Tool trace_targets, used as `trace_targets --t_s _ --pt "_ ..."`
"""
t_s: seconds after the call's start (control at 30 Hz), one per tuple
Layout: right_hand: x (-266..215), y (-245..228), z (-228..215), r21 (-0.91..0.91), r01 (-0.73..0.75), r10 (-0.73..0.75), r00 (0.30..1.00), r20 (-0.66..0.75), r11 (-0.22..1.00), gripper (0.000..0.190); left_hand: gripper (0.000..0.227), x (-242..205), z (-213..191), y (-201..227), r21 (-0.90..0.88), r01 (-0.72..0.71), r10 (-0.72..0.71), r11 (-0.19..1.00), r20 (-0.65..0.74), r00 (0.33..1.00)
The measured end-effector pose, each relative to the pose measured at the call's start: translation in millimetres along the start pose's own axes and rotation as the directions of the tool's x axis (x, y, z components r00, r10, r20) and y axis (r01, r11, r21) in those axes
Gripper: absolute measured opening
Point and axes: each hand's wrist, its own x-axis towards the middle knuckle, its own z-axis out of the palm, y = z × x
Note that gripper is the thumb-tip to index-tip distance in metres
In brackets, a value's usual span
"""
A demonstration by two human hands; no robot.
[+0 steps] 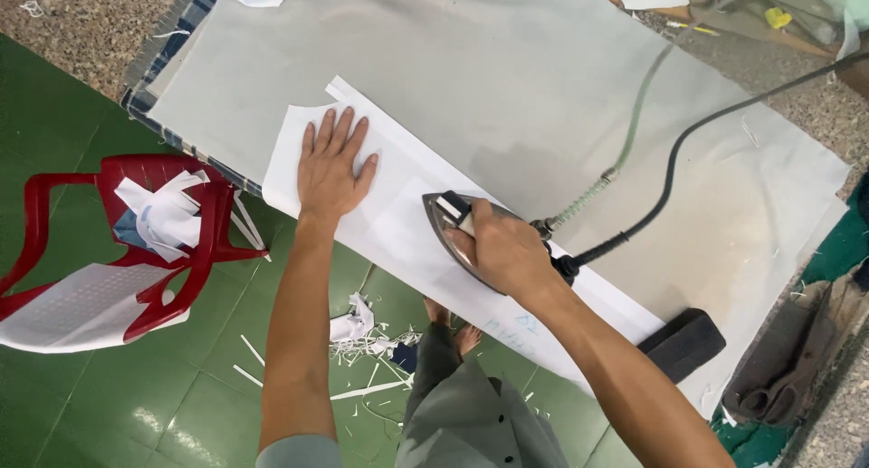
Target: The person irons a white fabric piece on a work table using a steam iron and a black pressing block. They repeatedly smooth, fold, and press the fabric, occasionally using scissors to trim edges and a curved pressing cushion to shape specific areas.
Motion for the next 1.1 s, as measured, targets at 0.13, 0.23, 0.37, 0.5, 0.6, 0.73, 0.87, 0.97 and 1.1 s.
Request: trace_targets --t_s 0.13,0.23,0.37,0.5,0.6,0.73,0.87,0.97,1.1 --pt "-42 16 9 0.007 -0.097 0.097 0.995 0.022 0.995 0.059 0.062 0 -2 3 0.003 0.013 -0.013 1.000 0.000 1.000" --pt "-66 20 19 0.035 -0.150 0.147 0.986 0.072 0.988 0.069 0.064 -2 -4 6 0.002 0.015 -0.015 1.000 0.017 1.000" --pt "-69 14 28 -0.010 -0.101 0.101 0.995 0.000 0.995 0.065 0.065 1 -6 2 -0.007 0.009 -0.009 1.000 0.035 0.999" --pt "-55 6 42 -0.268 -0.040 -0.012 0.982 -0.186 0.963 0.048 0.065 4 -13 -7 -0.033 -0.022 0.024 0.999 0.059 0.998" --pt "-41 -5 44 -0.338 -0.009 -0.077 0.968 -0.240 0.941 0.045 0.063 5 -17 -11 -0.046 -0.038 0.041 0.998 0.053 0.998" --pt "-24 -7 55 -0.351 0.018 -0.133 0.943 -0.306 0.936 0.044 0.064 7 -19 -12 -0.063 -0.038 0.042 0.997 0.067 0.997" --pt "-26 -8 48 -0.279 0.058 -0.149 0.936 -0.318 0.958 0.042 0.065 6 -19 -10 -0.030 -0.042 0.044 0.999 0.067 0.997" --pt "-40 -1 43 -0.200 0.057 -0.119 0.941 -0.316 0.978 0.042 0.064 6 -18 -9 -0.001 -0.042 0.042 0.999 0.059 0.997" --pt "-80 21 47 -0.070 -0.083 0.060 0.958 -0.280 0.994 0.048 0.065 5 -13 -11 -0.008 -0.051 0.051 0.999 0.027 0.998"
